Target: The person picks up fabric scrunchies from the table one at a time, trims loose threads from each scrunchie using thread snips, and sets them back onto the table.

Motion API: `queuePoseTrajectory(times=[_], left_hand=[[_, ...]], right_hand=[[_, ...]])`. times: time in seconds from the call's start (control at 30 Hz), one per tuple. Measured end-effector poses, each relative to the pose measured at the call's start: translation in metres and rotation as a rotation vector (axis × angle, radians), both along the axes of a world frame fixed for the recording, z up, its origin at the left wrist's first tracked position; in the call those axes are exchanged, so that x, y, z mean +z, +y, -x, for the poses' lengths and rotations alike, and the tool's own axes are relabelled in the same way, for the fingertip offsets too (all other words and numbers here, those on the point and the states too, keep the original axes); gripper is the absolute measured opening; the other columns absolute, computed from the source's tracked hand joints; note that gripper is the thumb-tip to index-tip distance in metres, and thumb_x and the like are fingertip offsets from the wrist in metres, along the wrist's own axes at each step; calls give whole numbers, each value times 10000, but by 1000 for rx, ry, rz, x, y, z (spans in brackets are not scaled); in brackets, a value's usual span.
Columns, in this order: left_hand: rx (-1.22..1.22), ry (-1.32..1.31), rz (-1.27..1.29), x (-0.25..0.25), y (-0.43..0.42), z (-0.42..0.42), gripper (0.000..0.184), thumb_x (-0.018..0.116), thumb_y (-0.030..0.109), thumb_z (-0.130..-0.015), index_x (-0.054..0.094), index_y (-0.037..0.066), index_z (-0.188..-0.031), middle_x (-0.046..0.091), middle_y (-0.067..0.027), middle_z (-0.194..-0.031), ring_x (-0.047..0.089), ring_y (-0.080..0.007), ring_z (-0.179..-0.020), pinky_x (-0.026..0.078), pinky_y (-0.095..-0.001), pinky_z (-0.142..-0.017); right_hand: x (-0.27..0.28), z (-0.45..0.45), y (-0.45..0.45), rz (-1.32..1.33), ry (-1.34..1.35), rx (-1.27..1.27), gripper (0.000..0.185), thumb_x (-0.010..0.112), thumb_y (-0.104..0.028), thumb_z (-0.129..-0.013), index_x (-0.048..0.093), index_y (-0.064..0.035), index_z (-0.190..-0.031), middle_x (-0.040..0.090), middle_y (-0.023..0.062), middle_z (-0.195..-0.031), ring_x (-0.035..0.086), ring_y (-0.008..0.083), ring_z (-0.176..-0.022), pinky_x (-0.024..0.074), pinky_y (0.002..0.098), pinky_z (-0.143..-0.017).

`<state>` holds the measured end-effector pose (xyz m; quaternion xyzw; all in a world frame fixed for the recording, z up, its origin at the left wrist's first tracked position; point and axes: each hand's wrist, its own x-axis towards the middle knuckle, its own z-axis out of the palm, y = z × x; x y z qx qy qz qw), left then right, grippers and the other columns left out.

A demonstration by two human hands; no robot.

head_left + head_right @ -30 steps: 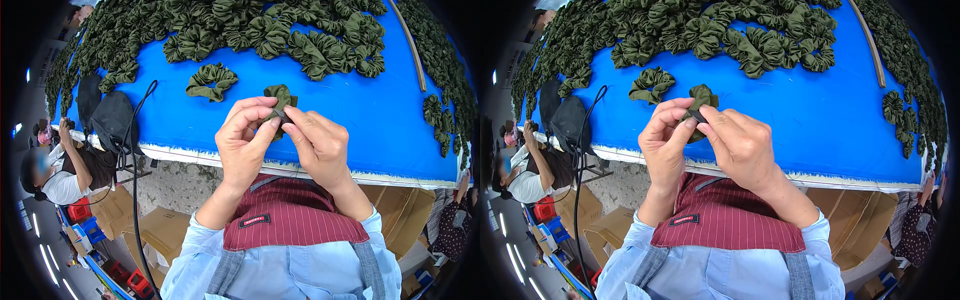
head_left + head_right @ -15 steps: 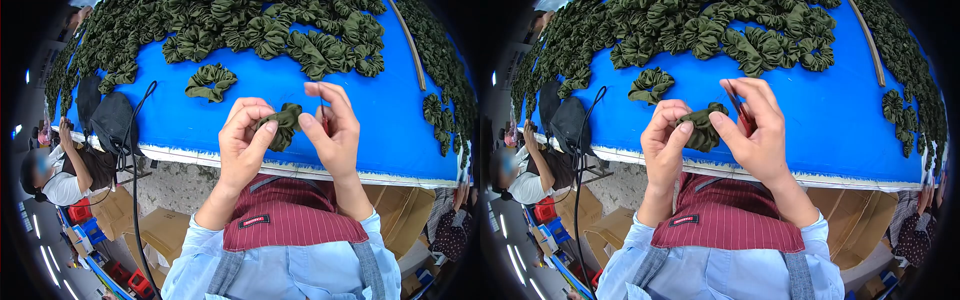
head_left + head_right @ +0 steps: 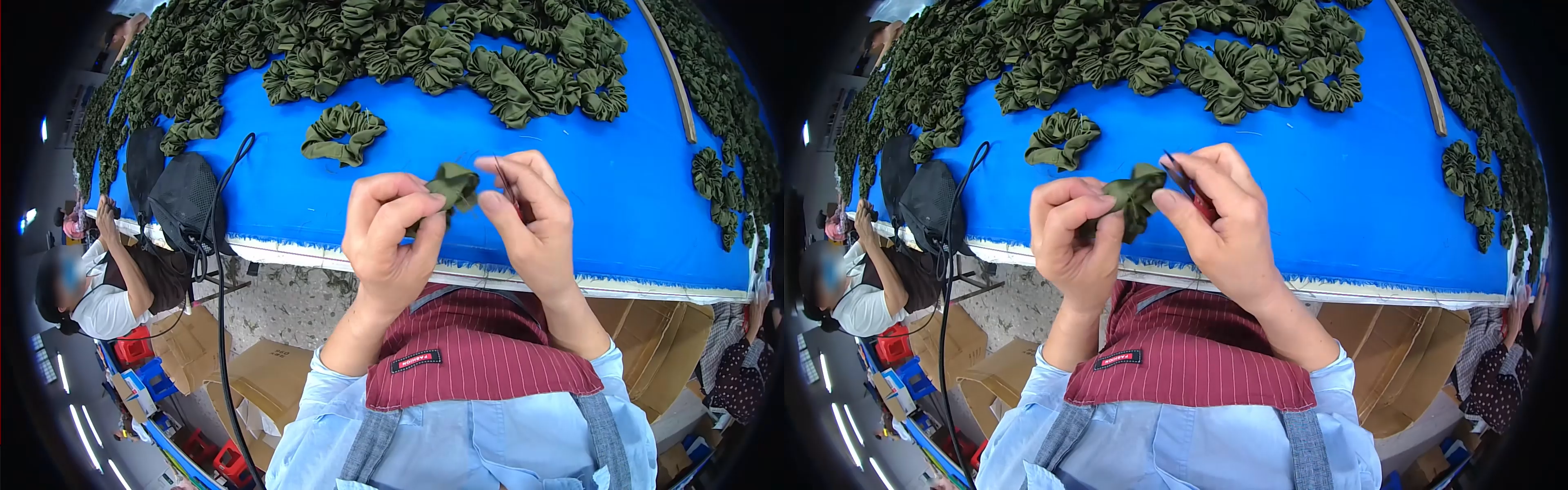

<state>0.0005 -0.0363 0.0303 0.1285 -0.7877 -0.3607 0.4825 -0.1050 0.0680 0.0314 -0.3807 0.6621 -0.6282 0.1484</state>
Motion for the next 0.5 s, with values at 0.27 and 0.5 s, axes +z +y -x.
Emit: queuePoseTrajectory(times=[0.27, 0.5], left_hand=[[61, 29, 70, 1, -1, 2, 301, 639, -120, -602, 599, 81, -821, 538, -52, -847, 521, -161, -694, 419, -235, -536], [47, 17, 67, 2, 4, 1, 303, 636, -123, -604, 601, 83, -824, 538, -53, -853, 526, -161, -704, 426, -236, -544]], right_hand=[[-1, -7, 14, -30, 290, 29, 306, 646, -18, -727, 587, 39, -1022, 560, 65, -723, 454, 139, -548, 383, 232, -497], [-2, -14, 6, 18, 418, -40, 329, 664, -37, -715, 587, 44, -1024, 588, 90, -717, 490, 158, -541, 403, 248, -484]])
